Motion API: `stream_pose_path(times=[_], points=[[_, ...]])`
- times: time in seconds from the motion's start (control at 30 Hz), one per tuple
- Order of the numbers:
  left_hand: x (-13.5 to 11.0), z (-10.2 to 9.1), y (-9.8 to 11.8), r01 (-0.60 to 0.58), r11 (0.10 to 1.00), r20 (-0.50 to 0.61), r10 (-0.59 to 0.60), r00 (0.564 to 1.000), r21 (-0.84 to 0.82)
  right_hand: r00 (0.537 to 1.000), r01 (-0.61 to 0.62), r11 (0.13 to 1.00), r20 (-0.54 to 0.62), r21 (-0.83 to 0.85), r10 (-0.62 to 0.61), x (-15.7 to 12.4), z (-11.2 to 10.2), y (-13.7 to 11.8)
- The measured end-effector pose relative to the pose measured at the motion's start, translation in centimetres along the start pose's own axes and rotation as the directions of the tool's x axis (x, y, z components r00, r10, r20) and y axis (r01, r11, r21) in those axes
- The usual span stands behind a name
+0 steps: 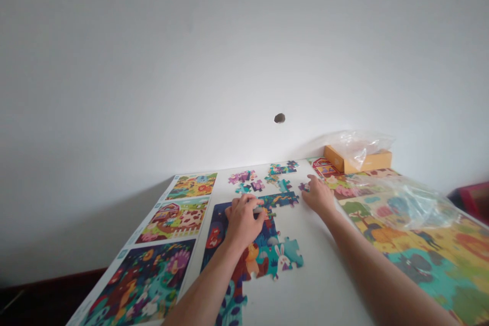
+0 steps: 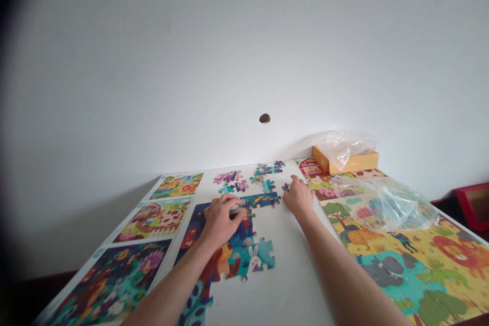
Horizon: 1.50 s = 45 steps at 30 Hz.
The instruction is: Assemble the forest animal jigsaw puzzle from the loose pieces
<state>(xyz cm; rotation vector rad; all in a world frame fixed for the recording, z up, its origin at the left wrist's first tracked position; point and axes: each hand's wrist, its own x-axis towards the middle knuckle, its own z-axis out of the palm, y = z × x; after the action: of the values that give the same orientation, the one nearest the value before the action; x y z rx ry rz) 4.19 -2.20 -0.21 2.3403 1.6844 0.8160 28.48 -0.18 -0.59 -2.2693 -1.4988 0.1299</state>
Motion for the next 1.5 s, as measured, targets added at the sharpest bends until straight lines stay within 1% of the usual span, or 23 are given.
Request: stream_pose_path(times=[0.2,0.27,0.37,0.43,0.5,0.57,0.63,0.67,0.73,0.8,0.83,0.87,0.9,0.97,1.07,1.23,1.5], points=[[-0.1,0.1,0.0,-0.086,0.996,-0.026,0.085,0.996,-0.035,0.992,-0.089,0.996,0.087,-0.003,0.089,0.0,-0.2,-0.4],[-0.1,0.1,0.1,-0.126,0.991,-0.031,0.124,0.992,-0.054,0.994,-0.069,0.998,0.088,0.012,0.067,0.0,-0.2,-0.5],[-0.1,0.0,0.3,-0.189,0.978,-0.036,0.187,0.982,-0.085,0.997,0.008,0.998,0.078,0.062,-0.013,-0.2,0.0,-0.5],[-0.2,-0.1,0.4,-0.222,0.970,-0.030,0.220,0.975,-0.097,0.998,0.036,0.995,0.057,0.096,-0.042,-0.2,-0.1,-0.4],[-0.2,-0.1,0.4,-0.236,0.966,-0.026,0.234,0.972,-0.103,0.999,0.041,0.989,0.001,0.142,-0.041,-0.2,-0.2,-0.3],[-0.1,0.0,0.3,-0.240,0.964,-0.034,0.238,0.971,-0.111,0.998,0.055,0.968,-0.054,0.246,-0.043,-0.2,-0.5,-0.4],[0.0,0.0,0.2,-0.245,0.961,-0.047,0.241,0.970,-0.128,0.994,0.089,0.915,-0.089,0.394,-0.059,-0.4,-0.7,-0.8],[0.0,0.0,0.2,-0.247,0.958,-0.052,0.242,0.969,-0.143,0.993,0.110,0.873,-0.095,0.476,-0.073,-0.6,-0.8,-1.2],[0.1,0.0,0.1,-0.242,0.953,-0.063,0.234,0.970,-0.183,0.991,0.132,0.749,-0.070,0.649,-0.115,-1.3,-1.0,-2.0],[0.2,-0.1,0.1,-0.231,0.947,-0.073,0.220,0.973,-0.225,0.980,0.088,0.584,0.034,0.807,-0.195,-2.2,-1.1,-2.9],[0.1,-0.1,0.2,-0.229,0.943,-0.076,0.217,0.973,-0.240,0.963,0.044,0.520,0.103,0.853,-0.250,-2.7,-1.1,-3.4],[0.1,-0.2,0.2,-0.232,0.940,-0.078,0.220,0.972,-0.249,0.942,0.010,0.482,0.154,0.876,-0.299,-3.1,-1.2,-3.7],[0.1,-0.2,0.2,-0.241,0.937,-0.079,0.228,0.970,-0.252,0.922,-0.011,0.466,0.189,0.885,-0.337,-3.5,-1.3,-4.0],[-0.1,-0.2,0.2,-0.268,0.930,-0.081,0.255,0.963,-0.250,0.899,-0.031,0.466,0.229,0.884,-0.373,-4.0,-1.4,-4.4],[-0.2,-0.2,0.3,-0.302,0.922,-0.071,0.293,0.953,-0.242,0.891,-0.058,0.480,0.263,0.875,-0.371,-4.1,-1.4,-4.4],[-0.4,-0.2,0.5,-0.327,0.920,-0.048,0.325,0.945,-0.218,0.890,-0.072,0.477,0.272,0.876,-0.365,-3.8,-1.3,-4.1],[-0.4,-0.5,0.7,-0.331,0.914,-0.049,0.329,0.943,-0.234,0.870,-0.075,0.446,0.277,0.892,-0.408,-3.8,-1.5,-4.1]])
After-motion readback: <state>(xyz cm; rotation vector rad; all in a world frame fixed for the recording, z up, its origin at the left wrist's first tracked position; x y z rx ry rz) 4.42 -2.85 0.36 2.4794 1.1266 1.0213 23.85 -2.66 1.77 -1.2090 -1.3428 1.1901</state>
